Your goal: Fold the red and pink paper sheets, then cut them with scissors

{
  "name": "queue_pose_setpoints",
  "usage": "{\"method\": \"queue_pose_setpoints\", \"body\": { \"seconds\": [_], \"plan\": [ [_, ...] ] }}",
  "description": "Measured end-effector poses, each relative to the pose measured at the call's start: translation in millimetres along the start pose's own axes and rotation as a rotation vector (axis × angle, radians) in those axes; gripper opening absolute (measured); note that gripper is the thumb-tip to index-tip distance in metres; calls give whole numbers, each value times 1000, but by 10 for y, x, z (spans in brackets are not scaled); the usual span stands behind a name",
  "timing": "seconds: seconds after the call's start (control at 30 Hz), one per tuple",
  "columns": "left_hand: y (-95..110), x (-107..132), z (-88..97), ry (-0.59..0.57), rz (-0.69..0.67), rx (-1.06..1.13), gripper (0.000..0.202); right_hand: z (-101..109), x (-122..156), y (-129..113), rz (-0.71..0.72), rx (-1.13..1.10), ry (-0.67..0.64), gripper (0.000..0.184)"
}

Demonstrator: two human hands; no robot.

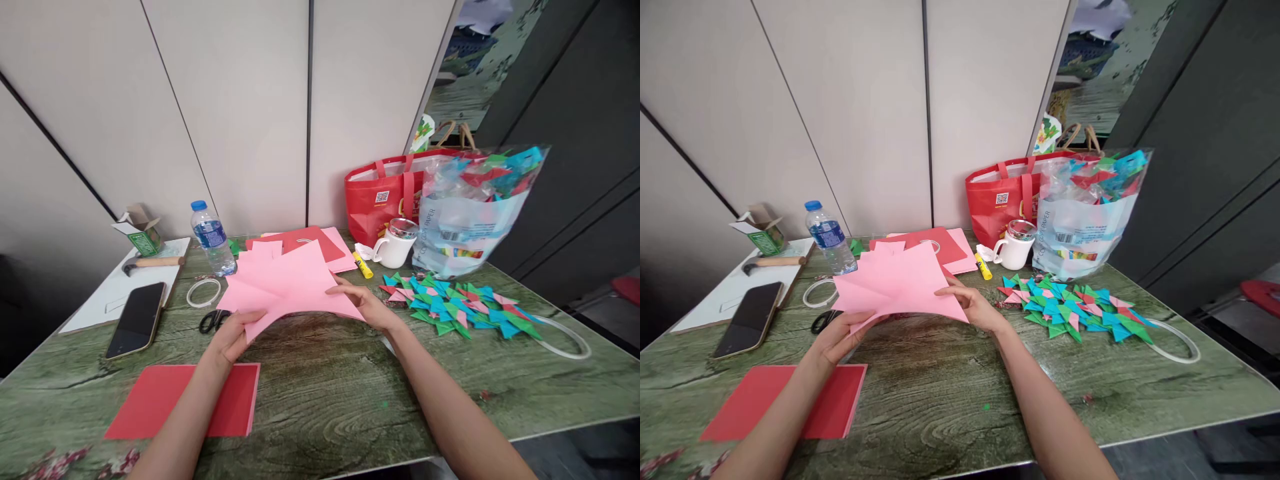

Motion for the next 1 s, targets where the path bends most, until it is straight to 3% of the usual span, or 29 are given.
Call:
{"method": "queue_pose_setpoints", "body": {
  "seconds": [0.1, 0.2, 0.27, 0.33, 0.4, 0.5, 0.57, 0.63, 0.77, 1.0],
  "plan": [
    [-69, 39, -38, -30, 47, -42, 23, -22, 1, -62, 46, 53, 9, 30],
    [-110, 87, -97, -91, 55, -76, 28, 114, -11, 40, -3, -95, 191, 18],
    [-111, 127, -207, -206, 36, -83, 32, 205, -9, 162, -44, -174, 312, 16],
    [-53, 170, -334, -323, -30, -47, 40, 267, -8, 249, -51, -202, 392, 15],
    [83, 196, -399, -360, -167, 24, 57, 322, -2, 307, -51, -226, 459, 15],
    [297, 219, -386, -302, -401, 94, 89, 384, 12, 340, -45, -247, 536, 17],
    [337, 200, -336, -226, -467, 71, 96, 400, 19, 340, -41, -251, 567, 18],
    [307, 148, -260, -133, -463, 24, 80, 396, 22, 332, -37, -250, 580, 18],
    [171, 46, -129, -4, -364, -32, 26, 341, 29, 325, -50, -246, 574, 18],
    [218, 65, -25, 169, -420, -103, 29, 253, 44, 387, -121, -222, 548, 18]
  ]
}}
Point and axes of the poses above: each hand's wrist, its own x-axis away from the middle knuckle, its own z-axis out of the back of the hand, y = z × x, the point moved 9 cm from there along -x, towards the middle knuckle, and after that the axes turned 4 degrees about y, right-handed, at the moved point
